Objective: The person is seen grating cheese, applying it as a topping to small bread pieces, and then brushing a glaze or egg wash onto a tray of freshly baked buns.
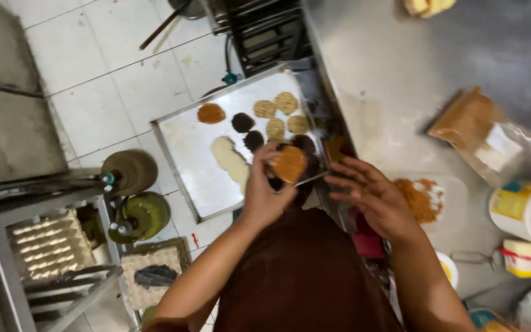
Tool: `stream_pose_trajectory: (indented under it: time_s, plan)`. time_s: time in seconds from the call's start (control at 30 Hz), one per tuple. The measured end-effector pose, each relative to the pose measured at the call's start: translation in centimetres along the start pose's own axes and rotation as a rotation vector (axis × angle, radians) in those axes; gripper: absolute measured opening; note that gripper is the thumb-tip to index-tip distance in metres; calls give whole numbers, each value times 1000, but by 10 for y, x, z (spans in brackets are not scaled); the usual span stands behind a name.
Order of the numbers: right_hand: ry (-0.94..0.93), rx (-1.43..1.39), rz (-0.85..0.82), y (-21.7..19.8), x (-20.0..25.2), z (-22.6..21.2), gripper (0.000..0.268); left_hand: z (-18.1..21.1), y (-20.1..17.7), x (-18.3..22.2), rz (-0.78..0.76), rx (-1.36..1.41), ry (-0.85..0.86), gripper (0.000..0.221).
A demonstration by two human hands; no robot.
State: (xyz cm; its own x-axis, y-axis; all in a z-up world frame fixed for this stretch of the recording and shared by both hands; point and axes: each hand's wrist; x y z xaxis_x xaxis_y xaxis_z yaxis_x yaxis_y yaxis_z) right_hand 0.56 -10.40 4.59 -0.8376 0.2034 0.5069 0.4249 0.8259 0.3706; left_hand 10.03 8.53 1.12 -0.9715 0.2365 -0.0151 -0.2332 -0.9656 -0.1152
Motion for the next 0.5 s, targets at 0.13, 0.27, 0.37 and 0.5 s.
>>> stream_pose_trajectory:
  time_s: [0.13, 0.27, 0.37, 0.5]
  plan:
    - [-41, 116, -34, 16, -13, 8, 50, -93, -73, -22, 251, -85, -33, 78]
    - [0, 220, 31, 33, -22, 8, 48, -154, -121, -55, 451, -153, -92, 79]
    - [16, 283, 64, 43, -27, 6, 49, -190, -132, -79, 499, -120, -81, 77]
    - [4, 309, 129, 46, -33, 0, 46, -211, -121, -96, 563, -26, 8, 71]
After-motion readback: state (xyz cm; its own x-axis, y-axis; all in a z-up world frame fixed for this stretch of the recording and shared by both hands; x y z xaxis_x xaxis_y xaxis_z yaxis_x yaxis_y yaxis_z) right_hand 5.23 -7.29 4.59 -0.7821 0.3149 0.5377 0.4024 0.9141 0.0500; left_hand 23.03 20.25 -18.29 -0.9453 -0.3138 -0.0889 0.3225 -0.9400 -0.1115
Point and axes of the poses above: each hand's wrist, its own x-axis away from the middle knuckle, its own y-axis out of the palm, z = x × y, and after that the axes turned 5 degrees about z, right-handed
